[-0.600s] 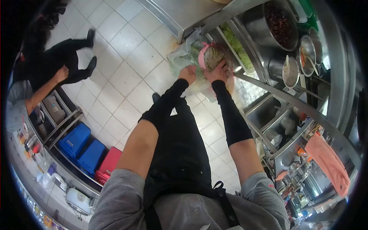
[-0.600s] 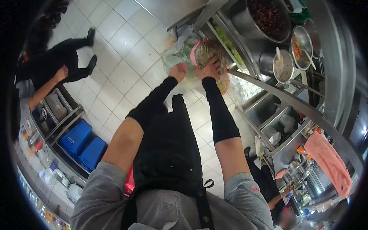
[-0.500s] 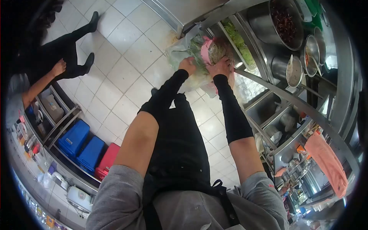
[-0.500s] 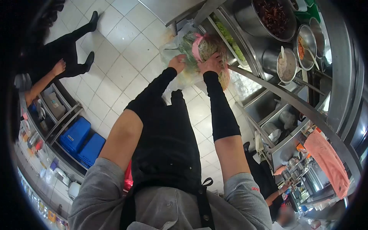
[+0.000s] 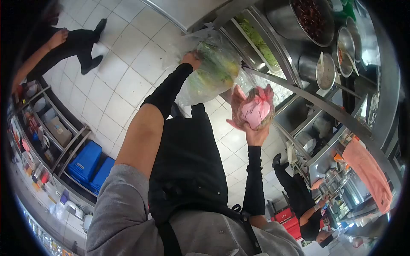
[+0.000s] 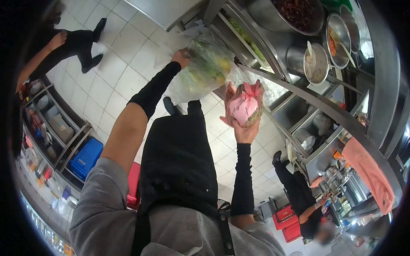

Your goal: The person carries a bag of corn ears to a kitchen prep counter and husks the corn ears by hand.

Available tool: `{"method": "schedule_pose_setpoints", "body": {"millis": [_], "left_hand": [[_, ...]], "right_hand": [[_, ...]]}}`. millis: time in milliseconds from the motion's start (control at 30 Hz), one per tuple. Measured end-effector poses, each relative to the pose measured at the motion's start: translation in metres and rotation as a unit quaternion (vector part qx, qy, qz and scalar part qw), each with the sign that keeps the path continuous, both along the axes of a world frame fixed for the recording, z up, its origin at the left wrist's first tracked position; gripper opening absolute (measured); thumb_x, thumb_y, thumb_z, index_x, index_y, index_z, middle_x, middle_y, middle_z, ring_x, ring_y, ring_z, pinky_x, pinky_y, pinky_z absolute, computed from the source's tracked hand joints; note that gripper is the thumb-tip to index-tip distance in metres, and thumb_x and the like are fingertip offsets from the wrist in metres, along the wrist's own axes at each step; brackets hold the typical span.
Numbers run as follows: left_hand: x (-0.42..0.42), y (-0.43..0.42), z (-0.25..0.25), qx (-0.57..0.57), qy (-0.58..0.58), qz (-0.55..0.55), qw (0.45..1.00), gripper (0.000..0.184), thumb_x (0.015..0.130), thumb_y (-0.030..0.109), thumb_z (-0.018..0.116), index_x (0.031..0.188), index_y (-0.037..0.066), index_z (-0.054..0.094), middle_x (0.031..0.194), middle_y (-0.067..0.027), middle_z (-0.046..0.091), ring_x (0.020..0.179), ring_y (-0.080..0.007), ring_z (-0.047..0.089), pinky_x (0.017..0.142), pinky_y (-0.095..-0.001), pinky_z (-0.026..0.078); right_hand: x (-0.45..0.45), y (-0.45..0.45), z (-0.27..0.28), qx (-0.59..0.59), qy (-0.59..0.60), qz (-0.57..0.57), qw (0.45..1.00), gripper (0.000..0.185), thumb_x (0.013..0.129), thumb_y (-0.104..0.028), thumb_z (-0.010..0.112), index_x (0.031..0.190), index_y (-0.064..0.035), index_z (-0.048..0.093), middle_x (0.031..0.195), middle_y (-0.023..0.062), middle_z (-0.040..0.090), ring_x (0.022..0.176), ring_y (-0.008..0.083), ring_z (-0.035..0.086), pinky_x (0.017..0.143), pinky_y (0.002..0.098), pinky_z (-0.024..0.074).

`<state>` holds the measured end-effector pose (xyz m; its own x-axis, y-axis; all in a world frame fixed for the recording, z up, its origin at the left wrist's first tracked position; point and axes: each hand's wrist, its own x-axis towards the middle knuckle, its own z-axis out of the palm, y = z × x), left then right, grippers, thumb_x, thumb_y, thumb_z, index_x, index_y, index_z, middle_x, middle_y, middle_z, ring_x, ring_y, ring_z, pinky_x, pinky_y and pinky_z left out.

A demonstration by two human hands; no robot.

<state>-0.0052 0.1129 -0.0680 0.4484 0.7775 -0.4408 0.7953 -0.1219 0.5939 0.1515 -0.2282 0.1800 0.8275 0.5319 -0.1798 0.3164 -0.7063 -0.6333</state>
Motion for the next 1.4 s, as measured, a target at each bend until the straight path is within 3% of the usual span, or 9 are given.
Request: {"method": "schedule_pose_setpoints", "body": {"millis": [433, 600, 733, 833, 933, 1100, 1200, 1300, 1400], "left_hand": [[0.019, 0.031, -0.074, -0.07, 0.152, -0.128, 0.978, 0.079, 0.083, 0.037, 0.064, 0.154, 0.013, 0.042, 0.152, -0.0195, 0.05, 0.144, -0.0397, 0.041, 0.116, -0.0497, 0.04], [0.042, 0.052, 0.006, -0.352, 0.025, -0.091, 0.931, 0.125, 0.068, 0.082, 0.072, 0.154, -0.002, 0.036, 0.152, -0.0232, 0.048, 0.14, -0.036, 0.048, 0.119, -0.0438, 0.034], [0.062, 0.04, -0.061, -0.137, 0.096, 0.006, 0.986, 0.104, 0.071, 0.078, 0.073, 0.143, 0.004, 0.058, 0.143, -0.0242, 0.058, 0.136, -0.031, 0.054, 0.112, -0.0418, 0.042], [0.054, 0.059, 0.01, -0.348, 0.131, -0.108, 0.922, 0.097, 0.074, 0.079, 0.068, 0.137, 0.006, 0.064, 0.141, -0.0222, 0.061, 0.137, -0.0308, 0.052, 0.115, -0.0417, 0.038], [0.015, 0.074, -0.126, -0.226, 0.062, -0.216, 0.948, 0.086, 0.079, 0.069, 0.071, 0.136, 0.005, 0.065, 0.141, -0.0177, 0.062, 0.134, -0.0309, 0.055, 0.112, -0.0418, 0.039], [-0.001, 0.067, -0.093, -0.271, -0.075, -0.144, 0.949, 0.055, 0.089, 0.044, 0.068, 0.129, 0.006, 0.069, 0.13, -0.0166, 0.068, 0.117, -0.0274, 0.065, 0.095, -0.0438, 0.05], [-0.045, 0.079, -0.187, -0.327, -0.091, -0.007, 0.941, 0.03, 0.089, 0.026, 0.066, 0.109, 0.005, 0.075, 0.106, -0.0114, 0.074, 0.101, -0.0227, 0.069, 0.08, -0.0418, 0.054], [-0.052, 0.058, -0.177, 0.145, 0.104, -0.342, 0.923, 0.023, 0.088, 0.021, 0.066, 0.1, 0.004, 0.075, 0.099, -0.0135, 0.074, 0.095, -0.0299, 0.071, 0.08, -0.043, 0.055], [-0.05, 0.037, -0.156, -0.043, -0.005, -0.037, 0.998, 0.018, 0.089, 0.021, 0.066, 0.097, 0.006, 0.073, 0.097, -0.016, 0.075, 0.092, -0.0381, 0.071, 0.085, -0.0481, 0.055]], "right_hand": [[0.005, -0.085, 0.005, 0.008, -0.029, -0.118, 0.993, 0.085, 0.063, -0.017, 0.088, 0.137, 0.0004, 0.05, 0.126, 0.0218, 0.065, 0.118, 0.0363, 0.064, 0.103, 0.0417, 0.0486], [0.009, -0.098, -0.007, -0.008, -0.096, -0.17, 0.981, 0.087, 0.065, -0.019, 0.084, 0.14, 0.0049, 0.047, 0.133, 0.0263, 0.061, 0.122, 0.0385, 0.061, 0.105, 0.044, 0.0468], [0.02, -0.116, -0.028, -0.021, -0.054, -0.213, 0.975, 0.084, 0.065, -0.02, 0.085, 0.136, 0.007, 0.05, 0.13, 0.0267, 0.062, 0.118, 0.0378, 0.062, 0.105, 0.0436, 0.0468], [0.025, -0.125, -0.034, -0.022, -0.036, -0.216, 0.975, 0.08, 0.065, -0.019, 0.085, 0.133, 0.0077, 0.052, 0.127, 0.0257, 0.063, 0.116, 0.0365, 0.063, 0.104, 0.0429, 0.047], [0.021, -0.107, -0.026, 0.036, -0.021, -0.225, 0.974, 0.075, 0.066, -0.016, 0.084, 0.13, 0.008, 0.054, 0.125, 0.0241, 0.064, 0.113, 0.0342, 0.064, 0.103, 0.0416, 0.0475], [0.02, -0.109, -0.03, 0.043, -0.01, -0.209, 0.977, 0.072, 0.067, -0.013, 0.082, 0.13, 0.0076, 0.054, 0.124, 0.022, 0.065, 0.113, 0.0311, 0.064, 0.102, 0.0401, 0.0477], [0.02, -0.11, -0.03, 0.046, -0.001, -0.198, 0.979, 0.073, 0.067, -0.013, 0.082, 0.131, 0.0075, 0.053, 0.125, 0.0217, 0.064, 0.114, 0.0303, 0.064, 0.102, 0.0395, 0.0475], [0.018, -0.115, -0.037, 0.041, 0.008, -0.196, 0.98, 0.074, 0.067, -0.012, 0.082, 0.132, 0.0076, 0.052, 0.125, 0.022, 0.064, 0.114, 0.0301, 0.064, 0.102, 0.0391, 0.0474], [0.019, -0.113, -0.035, 0.034, 0.001, -0.19, 0.981, 0.073, 0.067, -0.012, 0.082, 0.132, 0.0076, 0.053, 0.125, 0.0221, 0.064, 0.113, 0.0302, 0.064, 0.102, 0.0391, 0.0475]]}}
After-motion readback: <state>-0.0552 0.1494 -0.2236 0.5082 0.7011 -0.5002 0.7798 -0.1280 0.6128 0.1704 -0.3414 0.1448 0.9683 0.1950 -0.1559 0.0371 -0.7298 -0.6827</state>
